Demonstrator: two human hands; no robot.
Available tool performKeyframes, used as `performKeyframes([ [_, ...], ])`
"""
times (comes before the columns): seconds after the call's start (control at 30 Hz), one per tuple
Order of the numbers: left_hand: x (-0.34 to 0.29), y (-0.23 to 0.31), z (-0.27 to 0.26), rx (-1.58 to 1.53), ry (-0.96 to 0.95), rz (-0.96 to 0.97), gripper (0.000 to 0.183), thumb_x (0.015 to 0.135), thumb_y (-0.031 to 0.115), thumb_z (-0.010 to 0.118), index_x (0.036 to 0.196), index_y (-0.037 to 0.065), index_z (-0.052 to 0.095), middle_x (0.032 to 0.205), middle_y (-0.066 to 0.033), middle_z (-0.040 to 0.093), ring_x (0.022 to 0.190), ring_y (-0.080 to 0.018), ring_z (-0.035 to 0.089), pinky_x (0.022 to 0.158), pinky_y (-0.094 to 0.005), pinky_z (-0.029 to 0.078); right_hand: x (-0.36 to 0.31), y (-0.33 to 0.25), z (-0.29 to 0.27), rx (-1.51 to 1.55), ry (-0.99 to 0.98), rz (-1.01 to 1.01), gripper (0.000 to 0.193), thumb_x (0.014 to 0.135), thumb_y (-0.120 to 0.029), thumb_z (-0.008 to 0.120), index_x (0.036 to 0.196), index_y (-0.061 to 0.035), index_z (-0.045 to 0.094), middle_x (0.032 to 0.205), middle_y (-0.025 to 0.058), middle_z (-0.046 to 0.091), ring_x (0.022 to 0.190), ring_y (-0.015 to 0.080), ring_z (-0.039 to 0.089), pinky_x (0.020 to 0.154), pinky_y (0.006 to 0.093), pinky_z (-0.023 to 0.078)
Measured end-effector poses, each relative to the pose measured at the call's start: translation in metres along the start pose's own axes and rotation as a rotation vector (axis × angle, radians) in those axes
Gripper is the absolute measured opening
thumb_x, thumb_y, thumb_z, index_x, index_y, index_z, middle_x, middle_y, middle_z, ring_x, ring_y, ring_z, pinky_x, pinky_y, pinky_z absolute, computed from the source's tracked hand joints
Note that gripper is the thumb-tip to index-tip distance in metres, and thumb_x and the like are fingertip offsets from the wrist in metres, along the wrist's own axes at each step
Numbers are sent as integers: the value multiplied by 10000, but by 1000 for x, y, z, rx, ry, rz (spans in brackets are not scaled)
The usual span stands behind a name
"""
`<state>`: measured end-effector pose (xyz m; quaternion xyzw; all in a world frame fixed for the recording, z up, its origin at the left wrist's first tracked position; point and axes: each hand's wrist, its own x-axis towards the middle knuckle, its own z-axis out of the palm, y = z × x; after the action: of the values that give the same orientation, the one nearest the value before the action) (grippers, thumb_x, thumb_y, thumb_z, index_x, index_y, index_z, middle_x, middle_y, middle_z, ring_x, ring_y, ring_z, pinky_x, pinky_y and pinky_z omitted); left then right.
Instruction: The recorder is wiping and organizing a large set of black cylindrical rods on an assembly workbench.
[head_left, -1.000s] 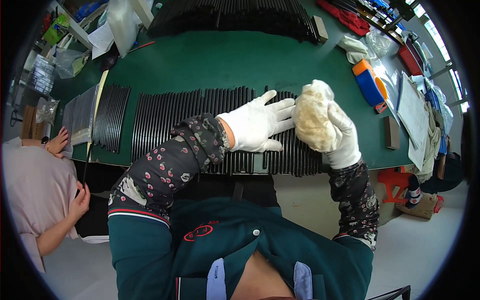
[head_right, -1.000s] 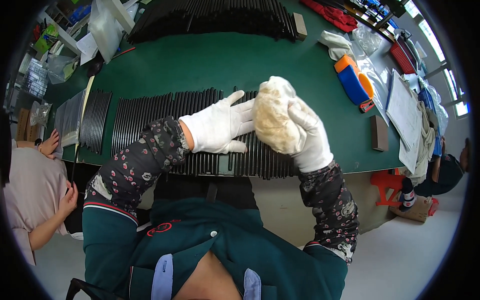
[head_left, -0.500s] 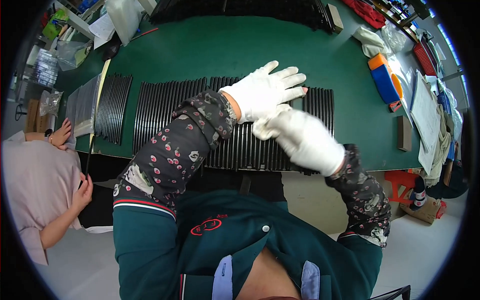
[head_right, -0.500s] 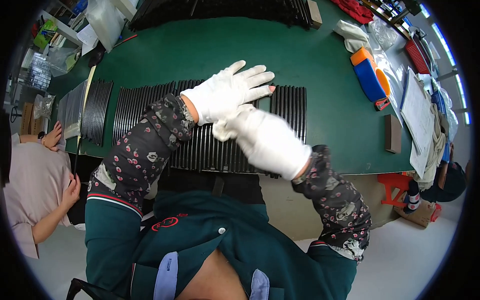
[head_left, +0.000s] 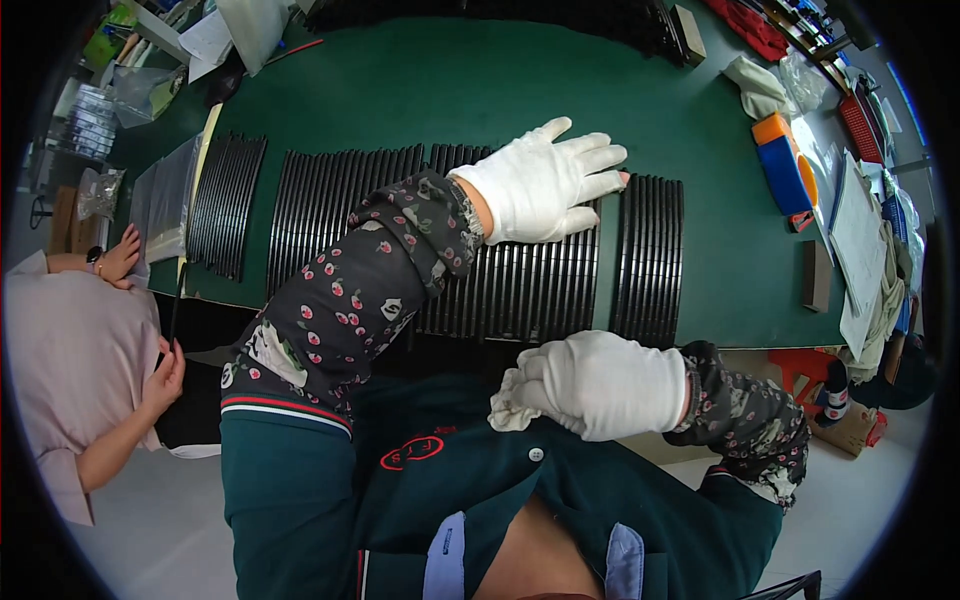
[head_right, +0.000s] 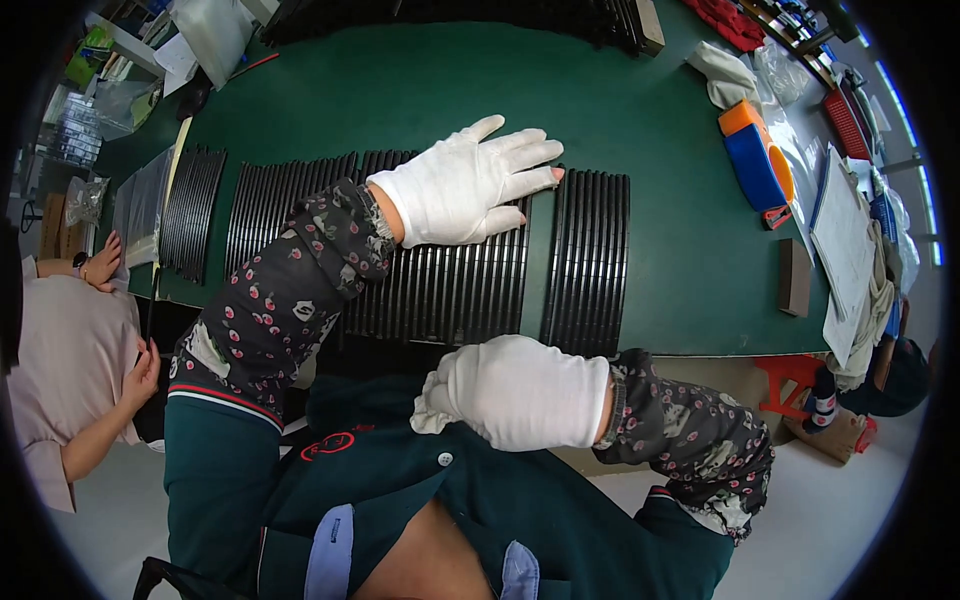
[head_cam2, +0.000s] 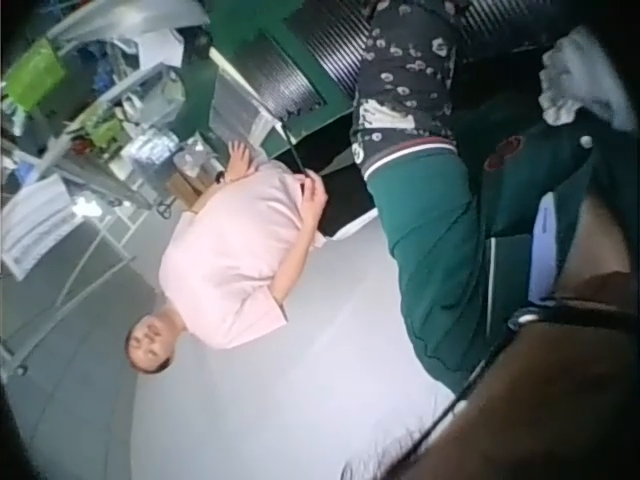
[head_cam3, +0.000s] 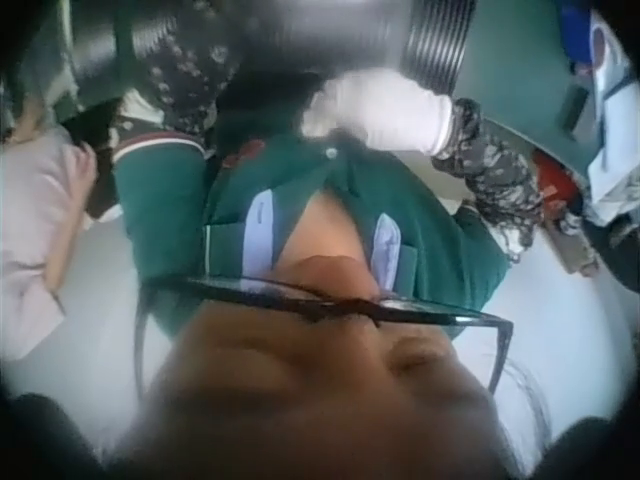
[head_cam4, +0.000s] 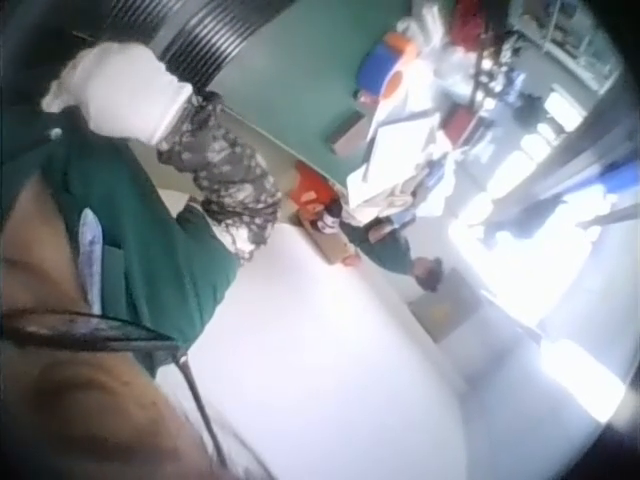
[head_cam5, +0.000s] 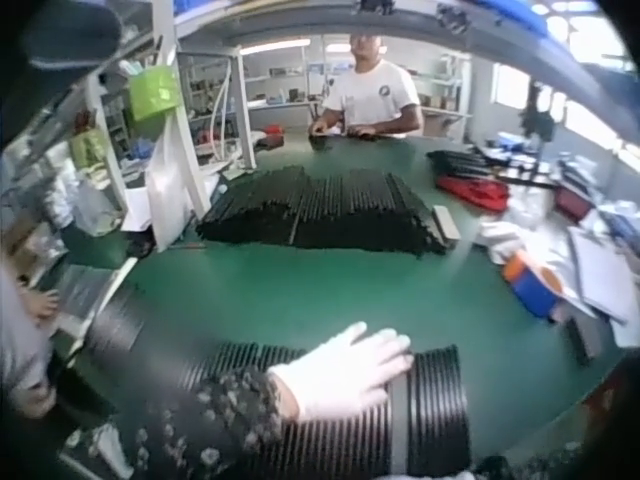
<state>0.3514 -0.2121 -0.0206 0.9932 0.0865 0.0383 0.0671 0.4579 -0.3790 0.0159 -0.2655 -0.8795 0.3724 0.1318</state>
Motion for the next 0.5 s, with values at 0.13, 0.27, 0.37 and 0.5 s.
performKeyframes([
  [0.13, -3, -4, 3, 45, 15, -3, 550, 929, 350, 563, 1400, 90, 452, 1494, -109, 386, 1405, -255, 342, 1159, -478, 274, 9, 19, -36, -313, 552, 72, 277, 739, 31, 595, 997, -72, 598, 847, 100, 629, 816, 301, 639, 687, 380, 541],
  [0.27, 4, 2, -4, 24, -14, -6, 554, 926, 350, 571, 1400, 88, 453, 1498, -106, 382, 1404, -254, 341, 1156, -477, 280, -4, 7, -9, -27, 137, 79, 137, 770, -65, 594, 901, -72, 635, 821, 92, 639, 798, 285, 651, 678, 369, 544],
  [0.37, -2, -2, 1, 20, -37, -6, 560, 922, 347, 578, 1403, 89, 452, 1505, -108, 372, 1408, -263, 336, 1158, -492, 271, -22, -10, -30, 27, 135, 97, 163, 803, -88, 605, 956, -61, 649, 836, 103, 644, 780, 289, 655, 692, 369, 551],
  [0.5, 4, 3, 0, 48, 110, 57, 597, 904, 359, 597, 1412, 89, 438, 1520, -115, 344, 1416, -276, 320, 1151, -537, 261, -65, -23, -58, 636, 1002, 600, 224, 880, -105, 595, 1085, -14, 601, 973, 36, 642, 871, 92, 604, 773, 218, 485],
])
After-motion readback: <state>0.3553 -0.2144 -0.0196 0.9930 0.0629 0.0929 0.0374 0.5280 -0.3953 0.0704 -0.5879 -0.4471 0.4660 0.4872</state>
